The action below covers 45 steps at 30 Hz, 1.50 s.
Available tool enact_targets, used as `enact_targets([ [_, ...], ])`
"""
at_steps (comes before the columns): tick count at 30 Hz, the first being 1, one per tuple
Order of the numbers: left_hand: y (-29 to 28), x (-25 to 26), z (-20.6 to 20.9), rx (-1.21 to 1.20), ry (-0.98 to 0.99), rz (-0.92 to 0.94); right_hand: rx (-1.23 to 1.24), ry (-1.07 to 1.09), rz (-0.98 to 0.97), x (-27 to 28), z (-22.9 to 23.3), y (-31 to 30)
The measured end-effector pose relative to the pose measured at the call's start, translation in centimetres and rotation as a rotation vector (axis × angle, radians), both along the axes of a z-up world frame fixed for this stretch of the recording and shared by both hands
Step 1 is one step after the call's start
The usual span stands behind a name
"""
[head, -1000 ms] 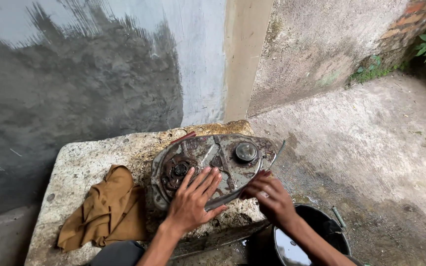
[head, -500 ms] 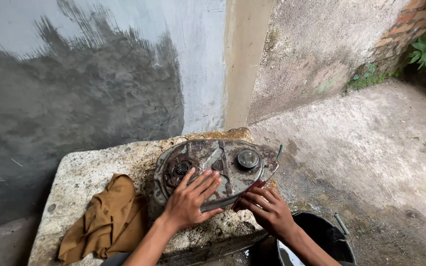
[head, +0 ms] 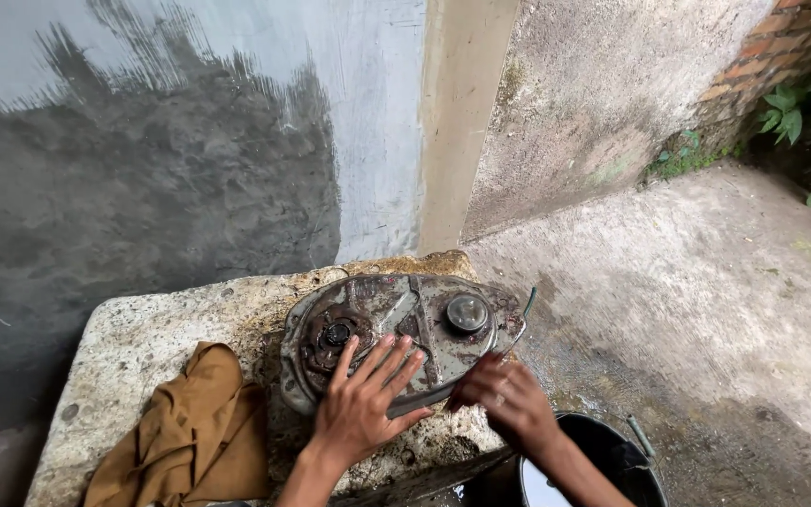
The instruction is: Detailing a dirty metal component by scraping and wiping off grime
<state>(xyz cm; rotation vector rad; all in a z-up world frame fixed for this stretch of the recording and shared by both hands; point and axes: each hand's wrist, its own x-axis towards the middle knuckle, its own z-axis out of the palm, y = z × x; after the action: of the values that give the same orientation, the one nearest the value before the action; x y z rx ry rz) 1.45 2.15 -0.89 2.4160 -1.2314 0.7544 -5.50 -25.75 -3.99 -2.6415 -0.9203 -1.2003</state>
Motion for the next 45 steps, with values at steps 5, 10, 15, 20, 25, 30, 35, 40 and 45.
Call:
enact_targets([
  [5,-0.3,-0.2,0.4,-0.046,0.045,-0.009,0.241,0.057,-0.314,1.6,2.1,-3.1],
  [10,0.1,-0.4,1.1,-0.061,0.044,0.003,0.149,0.061,-0.085,-0.3,0.0,0.0],
  [15,-0.2,-0.5,0.6,-0.044,0.050,0.010,0.205,0.006,-0.148,1.0,2.1,-2.1],
  [20,-0.3,-0.1,-0.4,-0.061,0.050,0.010,0.280,0.047,-0.098,0.4,0.4,-0.1],
  [25,-0.3,-0.5,0.6,-0.055,0.071,0.008,0.173,-0.007,-0.078,0.3,0.8,0.4],
  [30,-0.5,-0.4,0.4,-0.046,0.072,0.009,0.253,0.044,-0.331,0.4,1.9,-0.8],
  [35,-0.1,0.0,-0.5,-0.048,0.072,-0.007,0.086,0.035,-0.055,-0.4,-2.2,2.0],
  [40,-0.6,-0.6,0.2,-0.060,0.083,0.009,0.267,0.042,-0.245,0.4,2.8,-0.8],
  [45,-0.4,-0.3,0.0,-0.040,0.042,0.014,0.210,0.080,-0.229,-0.5,-1.1,1.5],
])
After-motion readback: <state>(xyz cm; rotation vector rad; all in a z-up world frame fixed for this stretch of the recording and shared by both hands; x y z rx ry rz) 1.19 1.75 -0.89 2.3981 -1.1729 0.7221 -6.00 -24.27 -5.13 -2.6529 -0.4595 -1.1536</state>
